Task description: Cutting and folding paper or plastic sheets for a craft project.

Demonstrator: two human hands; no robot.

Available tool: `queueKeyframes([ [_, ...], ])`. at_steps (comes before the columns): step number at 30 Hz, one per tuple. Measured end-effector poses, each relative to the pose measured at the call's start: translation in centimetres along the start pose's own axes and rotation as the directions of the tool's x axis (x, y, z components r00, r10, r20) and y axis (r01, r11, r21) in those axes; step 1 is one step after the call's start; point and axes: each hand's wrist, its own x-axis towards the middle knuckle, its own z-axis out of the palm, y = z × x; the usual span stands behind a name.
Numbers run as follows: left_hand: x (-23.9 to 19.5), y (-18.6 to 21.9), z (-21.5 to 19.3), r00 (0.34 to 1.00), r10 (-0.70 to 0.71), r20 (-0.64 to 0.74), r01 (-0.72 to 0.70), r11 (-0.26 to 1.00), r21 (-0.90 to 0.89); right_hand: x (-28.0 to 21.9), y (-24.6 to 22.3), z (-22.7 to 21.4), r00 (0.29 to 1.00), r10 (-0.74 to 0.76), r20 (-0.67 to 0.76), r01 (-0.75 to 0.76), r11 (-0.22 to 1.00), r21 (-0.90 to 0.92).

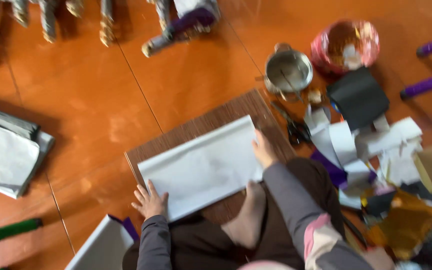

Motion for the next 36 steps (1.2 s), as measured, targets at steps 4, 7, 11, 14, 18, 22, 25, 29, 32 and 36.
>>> queueKeyframes([
  [4,-6.9,-2.9,0.6,0.97,-0.111,0.216,0.062,0.974,0.219,-0.2,1.5,-7.1,0.991,-0.126,0.041,0.13,0.985,-0.113],
  [7,-7.1,-2.4,-1.4,0.971,-0.141,0.191,0.073,0.942,0.327,0.5,2.4,-12.1,0.983,-0.16,-0.093,0.119,0.931,-0.345],
  [11,-7.2,-3.1,1.3,0.981,-0.153,0.122,0.116,0.957,0.268,0.8,6.6,-13.8,0.985,-0.04,-0.168,-0.052,0.859,-0.509],
  [14,-6.4,-2.9,2.4,0.977,-0.178,0.12,0.181,0.983,-0.013,1.9,6.3,-13.1,0.987,-0.019,-0.16,-0.076,0.82,-0.567],
  [18,-5.5,-3.7,2.5,0.927,-0.306,0.216,0.364,0.87,-0.333,2.6,3.0,-13.3,0.991,0.053,-0.122,-0.119,0.761,-0.637],
  [22,-4.6,-4.5,3.4,0.922,-0.31,0.232,0.375,0.865,-0.334,-0.7,-2.1,-14.5,0.991,0.091,-0.101,-0.135,0.728,-0.672],
  [25,-5.0,-3.3,2.4,0.894,-0.395,0.213,0.448,0.81,-0.379,-4.8,-7.2,-15.6,0.983,0.078,-0.165,-0.16,0.8,-0.579],
  [29,-4.7,-3.2,2.6,0.884,-0.433,0.176,0.46,0.744,-0.484,-10.4,-9.6,-13.7,0.968,-0.105,-0.227,0.054,0.974,-0.22],
  [32,-4.5,-3.5,3.2,0.883,-0.431,0.185,0.462,0.731,-0.502,-14.6,-8.5,-9.8,0.989,-0.13,-0.068,0.14,0.975,0.173],
  [36,-3.6,-4.1,5.0,0.901,-0.411,0.14,0.426,0.774,-0.468,-22.1,-11.7,-6.9,0.916,-0.108,0.387,-0.193,0.727,0.658],
])
